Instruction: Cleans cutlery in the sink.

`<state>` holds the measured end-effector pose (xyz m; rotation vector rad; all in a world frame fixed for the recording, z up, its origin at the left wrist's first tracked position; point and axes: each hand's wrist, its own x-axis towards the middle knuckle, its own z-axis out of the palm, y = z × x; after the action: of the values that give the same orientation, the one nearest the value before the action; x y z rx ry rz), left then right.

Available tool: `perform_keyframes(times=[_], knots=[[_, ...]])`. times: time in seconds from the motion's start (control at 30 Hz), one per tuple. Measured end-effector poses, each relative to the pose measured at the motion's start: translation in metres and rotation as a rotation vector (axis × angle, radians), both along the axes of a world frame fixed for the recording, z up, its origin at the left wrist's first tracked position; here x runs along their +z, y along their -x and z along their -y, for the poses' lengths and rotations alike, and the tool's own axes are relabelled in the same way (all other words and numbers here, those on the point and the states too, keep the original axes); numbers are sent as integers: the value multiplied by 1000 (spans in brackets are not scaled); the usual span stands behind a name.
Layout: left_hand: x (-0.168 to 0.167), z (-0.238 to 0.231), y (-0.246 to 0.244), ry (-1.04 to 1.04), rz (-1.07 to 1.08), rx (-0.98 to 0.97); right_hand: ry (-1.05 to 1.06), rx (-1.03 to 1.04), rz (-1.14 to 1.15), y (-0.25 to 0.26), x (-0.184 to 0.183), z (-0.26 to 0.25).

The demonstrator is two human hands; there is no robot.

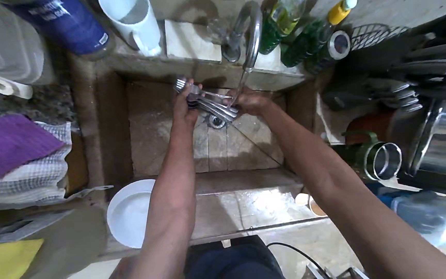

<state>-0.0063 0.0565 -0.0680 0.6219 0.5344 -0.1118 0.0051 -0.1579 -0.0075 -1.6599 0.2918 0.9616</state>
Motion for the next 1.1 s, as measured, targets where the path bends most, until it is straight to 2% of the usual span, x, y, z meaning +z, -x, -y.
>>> perform_keyframes(times=[0.1, 0.27, 0.37, 0.57, 0.7, 0.9, 1.1], knots=[[3, -2, 2, -51, -8, -5, -31, 9, -60, 3, -8, -2], [6, 27, 6, -117, 33, -57, 153, 368, 84, -2, -6, -9], [-3, 38, 3, -75, 52, -58, 98, 379, 69, -8, -8, -1], [-2, 42, -1, -54, 15, -23, 163, 488, 75, -18, -6, 4], [-3, 43, -2, -20, 49, -61, 129, 422, 96, -15, -10, 11], [3, 44, -5, -89, 45, -107, 174, 346, 50, -22, -19, 15], [-7, 42, -6, -68, 27, -98, 207, 405, 128, -26, -34, 14]])
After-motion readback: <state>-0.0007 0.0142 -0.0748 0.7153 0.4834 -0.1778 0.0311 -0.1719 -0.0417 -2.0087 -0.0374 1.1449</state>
